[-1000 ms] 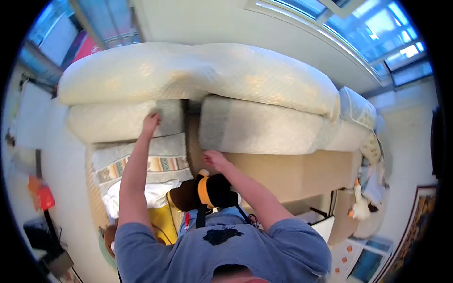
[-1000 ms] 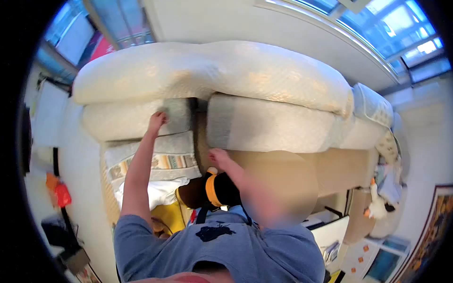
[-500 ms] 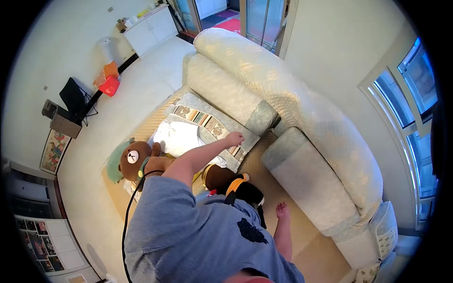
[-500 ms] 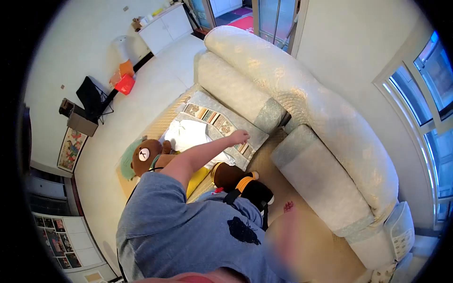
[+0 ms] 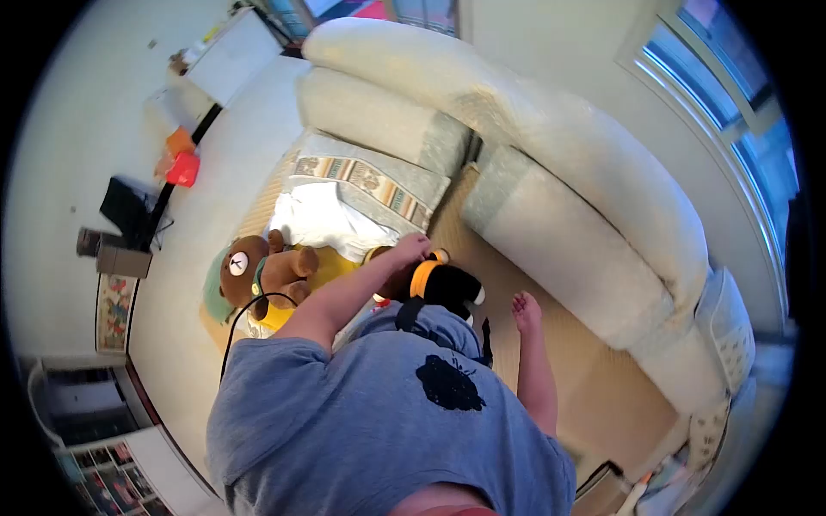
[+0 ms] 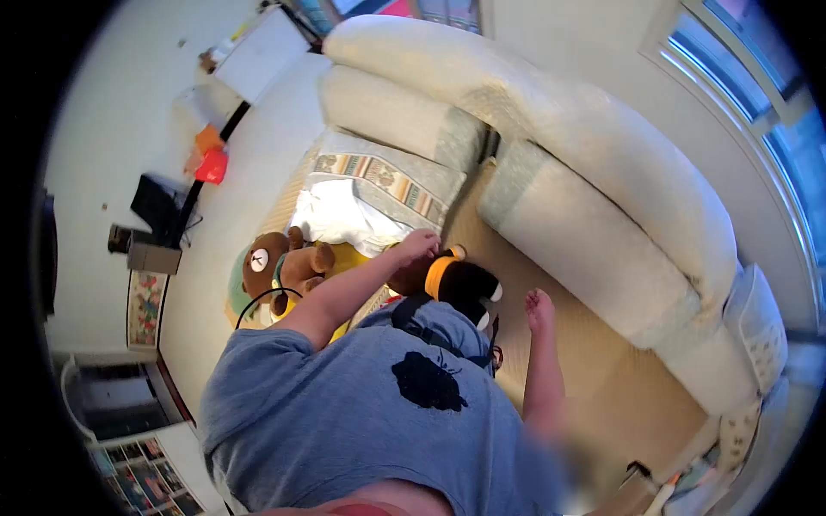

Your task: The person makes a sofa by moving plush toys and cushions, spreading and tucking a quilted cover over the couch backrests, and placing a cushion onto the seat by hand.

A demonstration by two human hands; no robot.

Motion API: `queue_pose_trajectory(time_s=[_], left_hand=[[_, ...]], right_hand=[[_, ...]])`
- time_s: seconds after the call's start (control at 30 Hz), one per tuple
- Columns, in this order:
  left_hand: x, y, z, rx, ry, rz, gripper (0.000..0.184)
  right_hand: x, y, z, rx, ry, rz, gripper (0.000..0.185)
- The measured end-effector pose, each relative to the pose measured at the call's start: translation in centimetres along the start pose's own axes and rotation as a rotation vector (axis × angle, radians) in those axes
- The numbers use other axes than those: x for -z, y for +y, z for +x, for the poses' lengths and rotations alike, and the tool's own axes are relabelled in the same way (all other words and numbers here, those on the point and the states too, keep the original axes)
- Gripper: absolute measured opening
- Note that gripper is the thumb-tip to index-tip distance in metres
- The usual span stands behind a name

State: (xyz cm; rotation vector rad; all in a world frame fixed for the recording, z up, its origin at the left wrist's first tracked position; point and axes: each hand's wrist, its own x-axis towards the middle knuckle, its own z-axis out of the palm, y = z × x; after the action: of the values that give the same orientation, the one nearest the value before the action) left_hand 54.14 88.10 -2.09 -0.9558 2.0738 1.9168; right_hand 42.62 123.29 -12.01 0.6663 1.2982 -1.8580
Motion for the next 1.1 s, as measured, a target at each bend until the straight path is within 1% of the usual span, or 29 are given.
queue_pose_trajectory(time_s=[0.03, 0.1, 0.17, 0.2, 0.23, 0.27, 0.33, 0.37, 0.4, 0.43, 0.47, 0.5, 0.53, 0.57, 0.63, 0.67, 0.7, 0.73, 0.77, 0.8, 0.83, 0.87, 0.9, 0.97, 1.0, 1.03, 1.07, 1.1], left_hand=[[0.0, 0.1, 0.5, -0.006, 0.021, 0.043, 0.016], [0.0, -0.1, 1.6, -0.030, -0.060, -0.026, 0.015], [-0.3, -0.2, 2.5, -0.037, -0.107, 0.051, 0.016], [-0.4, -0.2, 2.8, -0.038, -0.145, 0.090, 0.018], [-0.5, -0.8, 3.3, -0.017, -0.211, 0.057, 0.017], [-0.8, -0.6, 3.0, -0.022, -0.221, 0.085, 0.017], [-0.9, -0.7, 2.1, -0.040, -0.291, 0.157, 0.018], [-0.7, -1.0, 2.0, -0.056, -0.351, 0.201, 0.019], [-0.6, -1.7, 1.9, -0.010, -0.380, 0.177, 0.019], [-0.5, -2.6, 1.7, 0.040, -0.399, 0.150, 0.019], [-0.2, -3.6, 1.5, 0.058, -0.409, 0.190, 0.019], [0.0, -4.5, 1.5, 0.078, -0.409, 0.231, 0.019], [0.1, -5.5, 2.1, 0.077, -0.442, 0.248, 0.019], [0.5, -7.3, 2.5, 0.070, -0.445, 0.342, 0.019], [1.9, -10.3, 1.8, 0.083, -0.445, 0.555, 0.023], [2.4, -10.6, 1.3, -0.011, -0.451, 0.850, 0.027], [2.9, -11.9, 0.9, -0.099, -0.445, 0.962, 0.030], [3.1, -12.8, 0.9, -0.206, -0.434, 1.068, 0.034], [3.3, -13.5, 0.9, -0.173, -0.437, 1.083, 0.045], [3.2, -14.2, 1.0, -0.098, -0.450, 1.126, 0.058], [3.1, -15.2, 1.0, -0.082, -0.419, 1.083, 0.066], [3.1, -16.3, 1.2, -0.046, -0.390, 1.027, 0.071], [2.9, -17.2, 1.5, -0.019, -0.364, 0.969, 0.075], [2.3, -18.7, 2.6, 0.003, -0.371, 0.911, 0.085], [1.7, -18.6, 2.6, -0.018, -0.336, 0.972, 0.089], [0.8, -17.1, 1.9, -0.037, -0.317, 1.014, 0.087], [0.1, -16.2, 1.3, -0.137, -0.346, 1.033, 0.083], [-0.3, -16.7, 1.4, -0.352, -0.342, 1.249, 0.082]], right_hand=[[0.3, 0.1, -1.3, 0.037, 0.005, 0.004, 0.010], [1.8, 1.1, -3.1, 0.061, 0.096, 0.055, 0.010], [4.2, 3.0, -4.8, 0.097, 0.191, 0.118, 0.010], [5.8, 4.8, -4.9, 0.135, 0.213, 0.212, 0.011], [7.3, 6.6, -5.4, 0.177, 0.235, 0.304, 0.012], [8.1, 8.1, -6.5, 0.204, 0.282, 0.341, 0.012], [8.9, 11.8, -9.0, 0.156, 0.386, 0.450, 0.014], [10.0, 14.9, -9.0, 0.168, 0.366, 0.482, 0.014], [11.1, 18.0, -9.3, 0.180, 0.344, 0.508, 0.015], [10.1, 20.0, -10.2, 0.202, 0.446, 0.585, 0.015], [9.2, 21.4, -11.8, 0.143, 0.429, 0.615, 0.015], [7.7, 22.3, -13.0, 0.034, 0.540, 0.582, 0.014], [6.2, 23.2, -14.1, 0.039, 0.594, 0.532, 0.014], [4.8, 24.4, -15.0, 0.026, 0.643, 0.478, 0.013], [3.9, 27.4, -15.6, 0.139, 0.537, 0.478, 0.010], [4.0, 29.2, -15.6, 0.199, 0.499, 0.486, 0.010], [3.8, 31.0, -15.4, 0.257, 0.453, 0.494, 0.011], [2.8, 30.8, -16.2, 0.184, 0.517, 0.410, 0.012], [1.6, 30.0, -16.8, 0.124, 0.572, 0.320, 0.014], [1.3, 30.5, -16.5, 0.111, 0.562, 0.319, 0.014], [1.4, 30.8, -16.3, 0.090, 0.582, 0.243, 0.015], [1.4, 31.3, -16.0, 0.070, 0.607, 0.168, 0.016], [1.3, 31.8, -15.6, 0.070, 0.610, 0.171, 0.016], [1.2, 32.7, -14.9, 0.143, 0.643, 0.096, 0.016], [2.1, 33.1, -14.7, 0.141, 0.549, 0.010, 0.017], [1.5, 32.9, -14.7, 0.123, 0.582, 0.054, 0.019], [1.3, 33.1, -14.5, 0.136, 0.610, -0.055, 0.018], [0.9, 33.3, -14.2, 0.141, 0.638, -0.166, 0.017]])
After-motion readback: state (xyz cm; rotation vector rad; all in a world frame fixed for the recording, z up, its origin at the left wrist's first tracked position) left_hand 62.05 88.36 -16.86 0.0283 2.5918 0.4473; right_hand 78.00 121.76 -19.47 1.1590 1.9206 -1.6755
